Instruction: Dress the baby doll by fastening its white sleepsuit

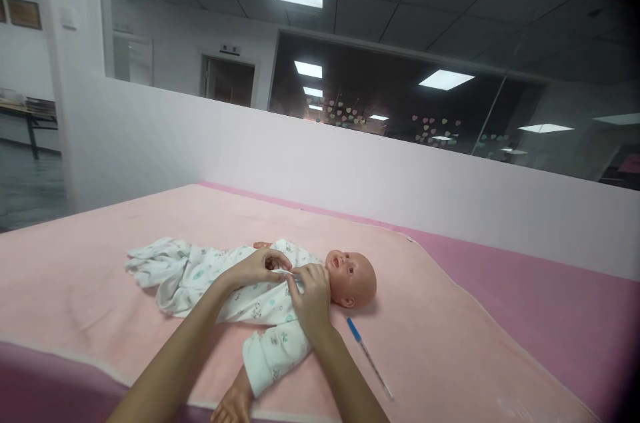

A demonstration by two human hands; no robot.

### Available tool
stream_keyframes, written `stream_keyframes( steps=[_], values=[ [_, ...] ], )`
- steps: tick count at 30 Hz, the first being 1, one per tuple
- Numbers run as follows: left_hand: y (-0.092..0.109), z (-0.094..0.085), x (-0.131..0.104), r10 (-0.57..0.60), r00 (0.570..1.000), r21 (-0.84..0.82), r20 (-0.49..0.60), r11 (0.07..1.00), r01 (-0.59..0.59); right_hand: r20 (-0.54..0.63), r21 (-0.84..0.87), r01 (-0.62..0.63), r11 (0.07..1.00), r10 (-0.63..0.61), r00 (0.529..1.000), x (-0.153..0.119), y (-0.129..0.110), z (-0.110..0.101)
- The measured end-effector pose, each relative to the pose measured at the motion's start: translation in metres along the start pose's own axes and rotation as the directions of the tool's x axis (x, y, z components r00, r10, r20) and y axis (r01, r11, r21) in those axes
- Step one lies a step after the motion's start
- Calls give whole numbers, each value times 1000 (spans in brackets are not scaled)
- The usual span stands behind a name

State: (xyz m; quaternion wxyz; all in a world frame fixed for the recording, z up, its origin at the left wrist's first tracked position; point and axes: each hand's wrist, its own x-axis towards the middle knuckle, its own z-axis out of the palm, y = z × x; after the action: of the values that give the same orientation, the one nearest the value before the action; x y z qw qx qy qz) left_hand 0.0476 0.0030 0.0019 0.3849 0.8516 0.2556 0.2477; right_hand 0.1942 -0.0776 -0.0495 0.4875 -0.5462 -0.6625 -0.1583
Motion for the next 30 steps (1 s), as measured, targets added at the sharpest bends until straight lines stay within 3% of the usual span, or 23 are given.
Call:
stream_keyframes(
  steps=[12,20,30],
  values=[
    [-4,0,1,-35,999,26,-23,999,36,-2,-4,19,1000,-19,1000,0,-4,-4],
    [-6,0,2,13,1000,17,-22,1000,-13,8,-7,22,1000,-22,1000,0,-4,-4],
    [-3,0,0,59,998,126,10,990,-60,-40,-18,15,1000,-16,999,-1,-2,-1]
  ],
)
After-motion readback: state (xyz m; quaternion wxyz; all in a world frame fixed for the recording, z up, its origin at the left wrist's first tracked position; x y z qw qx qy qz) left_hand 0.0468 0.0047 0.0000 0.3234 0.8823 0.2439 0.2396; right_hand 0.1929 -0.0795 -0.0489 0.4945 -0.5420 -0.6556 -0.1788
